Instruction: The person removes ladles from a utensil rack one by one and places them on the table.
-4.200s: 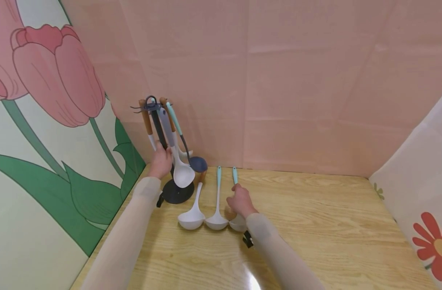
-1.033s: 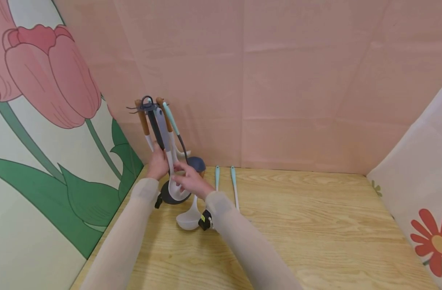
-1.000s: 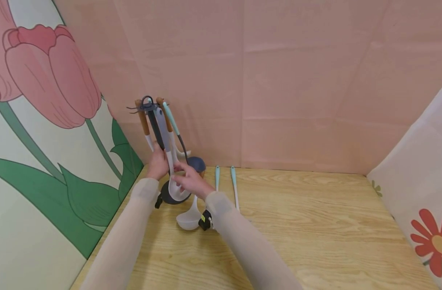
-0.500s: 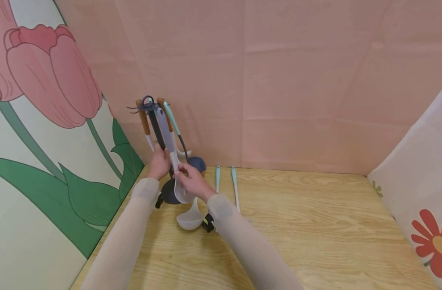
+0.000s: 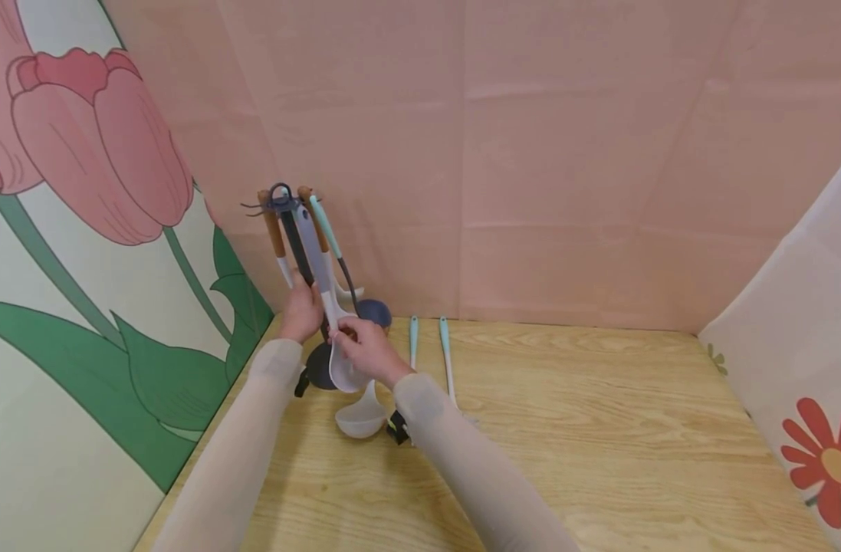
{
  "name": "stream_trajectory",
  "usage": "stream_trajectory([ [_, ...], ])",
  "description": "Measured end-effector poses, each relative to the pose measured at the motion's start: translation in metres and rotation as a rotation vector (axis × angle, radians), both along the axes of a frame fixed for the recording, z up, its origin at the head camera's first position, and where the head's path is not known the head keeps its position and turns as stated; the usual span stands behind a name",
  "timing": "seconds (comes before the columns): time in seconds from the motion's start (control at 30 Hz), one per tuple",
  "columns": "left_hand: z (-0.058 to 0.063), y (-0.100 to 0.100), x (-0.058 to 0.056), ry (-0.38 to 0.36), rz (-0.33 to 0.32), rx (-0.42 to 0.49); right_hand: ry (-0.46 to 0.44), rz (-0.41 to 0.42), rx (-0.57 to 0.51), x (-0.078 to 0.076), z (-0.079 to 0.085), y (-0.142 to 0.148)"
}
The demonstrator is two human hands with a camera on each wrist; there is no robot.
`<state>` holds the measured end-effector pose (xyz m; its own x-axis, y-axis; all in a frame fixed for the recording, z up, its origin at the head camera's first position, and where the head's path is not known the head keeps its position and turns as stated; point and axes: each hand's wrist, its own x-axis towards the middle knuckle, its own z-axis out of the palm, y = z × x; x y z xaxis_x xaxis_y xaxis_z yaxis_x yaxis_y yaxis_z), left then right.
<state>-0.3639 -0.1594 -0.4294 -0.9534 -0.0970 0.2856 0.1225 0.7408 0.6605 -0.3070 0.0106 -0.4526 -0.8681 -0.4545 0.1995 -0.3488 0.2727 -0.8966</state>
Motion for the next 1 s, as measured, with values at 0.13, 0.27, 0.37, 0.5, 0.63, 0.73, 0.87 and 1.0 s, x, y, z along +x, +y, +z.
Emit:
stream_trajectory([
  [0.13,-0.0016,0.0008,0.0008,0.007,0.011,-0.014,0.011,0.011,0.026,0.0019,0.0014,0.0003],
  [0.27,-0.0024,0.0009,0.0008,0.019,0.013,-0.025,0.035,0.018,0.057,0.0048,0.0032,0.0002],
  [0.37,-0.002,0.0005,0.0014,0.02,0.003,-0.02,0.057,0.026,0.068,0.0058,0.0031,-0.0009],
  [0.5,-0.001,0.0006,0.0027,0.024,-0.014,0.009,0.093,0.03,0.063,0.0066,0.0024,-0.0028],
  [0.63,-0.0017,0.0007,0.0026,0.051,-0.012,-0.003,0.138,0.026,0.066,0.0077,0.0023,-0.0049],
  [0.73,-0.0026,0.0001,0.001,0.058,-0.008,-0.024,0.164,0.024,0.075,0.0082,0.0022,-0.0062],
  [0.87,-0.003,-0.0017,-0.001,0.03,-0.025,0.007,0.19,0.029,0.081,0.0091,0.0023,-0.0074],
  [1.0,-0.0035,-0.0042,-0.0016,0.008,-0.036,0.029,0.221,0.033,0.106,0.0098,0.0019,-0.009],
])
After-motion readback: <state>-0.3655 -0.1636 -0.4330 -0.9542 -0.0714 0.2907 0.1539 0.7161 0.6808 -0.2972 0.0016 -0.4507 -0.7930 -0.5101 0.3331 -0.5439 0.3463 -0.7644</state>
